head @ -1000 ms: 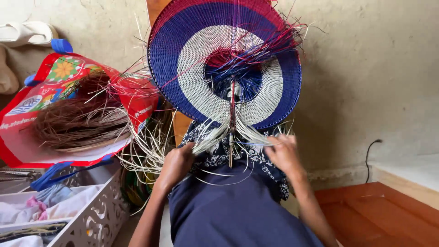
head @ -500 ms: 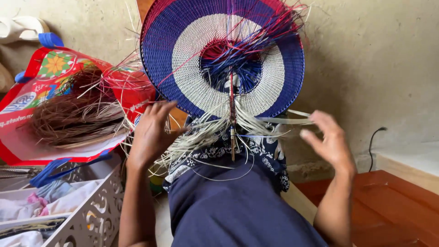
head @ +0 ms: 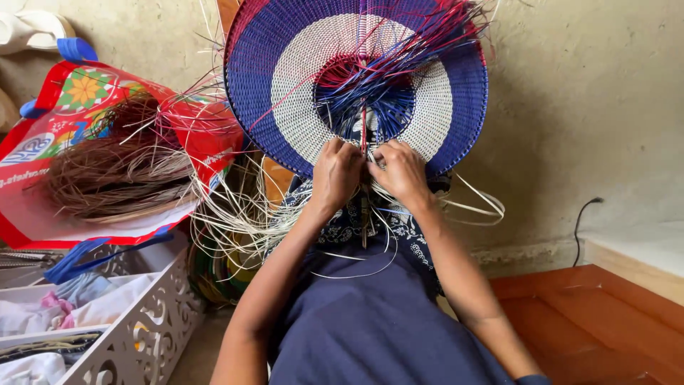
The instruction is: Weaving straw fibers into a circular pattern to create a mat or hat
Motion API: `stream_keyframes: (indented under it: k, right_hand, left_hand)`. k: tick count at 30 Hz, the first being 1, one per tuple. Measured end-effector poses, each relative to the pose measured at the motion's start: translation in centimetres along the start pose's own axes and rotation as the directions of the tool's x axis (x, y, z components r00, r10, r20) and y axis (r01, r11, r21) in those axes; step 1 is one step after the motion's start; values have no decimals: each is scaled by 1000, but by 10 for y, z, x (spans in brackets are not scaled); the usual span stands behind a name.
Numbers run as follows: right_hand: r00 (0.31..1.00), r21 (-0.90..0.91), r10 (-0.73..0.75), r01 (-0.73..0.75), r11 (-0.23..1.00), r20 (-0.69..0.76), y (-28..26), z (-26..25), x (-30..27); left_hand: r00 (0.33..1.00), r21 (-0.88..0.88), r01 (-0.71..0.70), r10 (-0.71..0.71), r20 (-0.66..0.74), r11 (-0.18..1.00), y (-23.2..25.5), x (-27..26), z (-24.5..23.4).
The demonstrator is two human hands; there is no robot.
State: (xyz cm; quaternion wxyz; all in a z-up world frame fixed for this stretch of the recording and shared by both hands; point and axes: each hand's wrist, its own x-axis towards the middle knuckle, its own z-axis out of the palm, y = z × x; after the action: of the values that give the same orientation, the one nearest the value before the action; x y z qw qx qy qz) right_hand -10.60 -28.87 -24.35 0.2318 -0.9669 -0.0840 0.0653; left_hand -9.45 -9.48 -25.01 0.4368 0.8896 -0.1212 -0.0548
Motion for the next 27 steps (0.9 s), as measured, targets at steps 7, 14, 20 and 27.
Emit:
stream_keyframes:
  k: [7,14,20,27]
  right_hand:
    - [983,48,163,-167,985,85,10,8,13]
    - [969,101,178,-197,975,169,22,-2,18]
    - [982,144,25,-52,988,186,10,-22,25]
    - [979,879,-121,-89,469,164,-104,-120,44]
  left_hand:
    - [999,-101,11,-15,-43,995,-5,0,4]
    - [994,-68,77,-82,-71,995,-11,-2,23]
    - [993,-34,43,-47,-113,998,-5,2,22]
    - [990,76,-25,36,-136,997,-16,5,40]
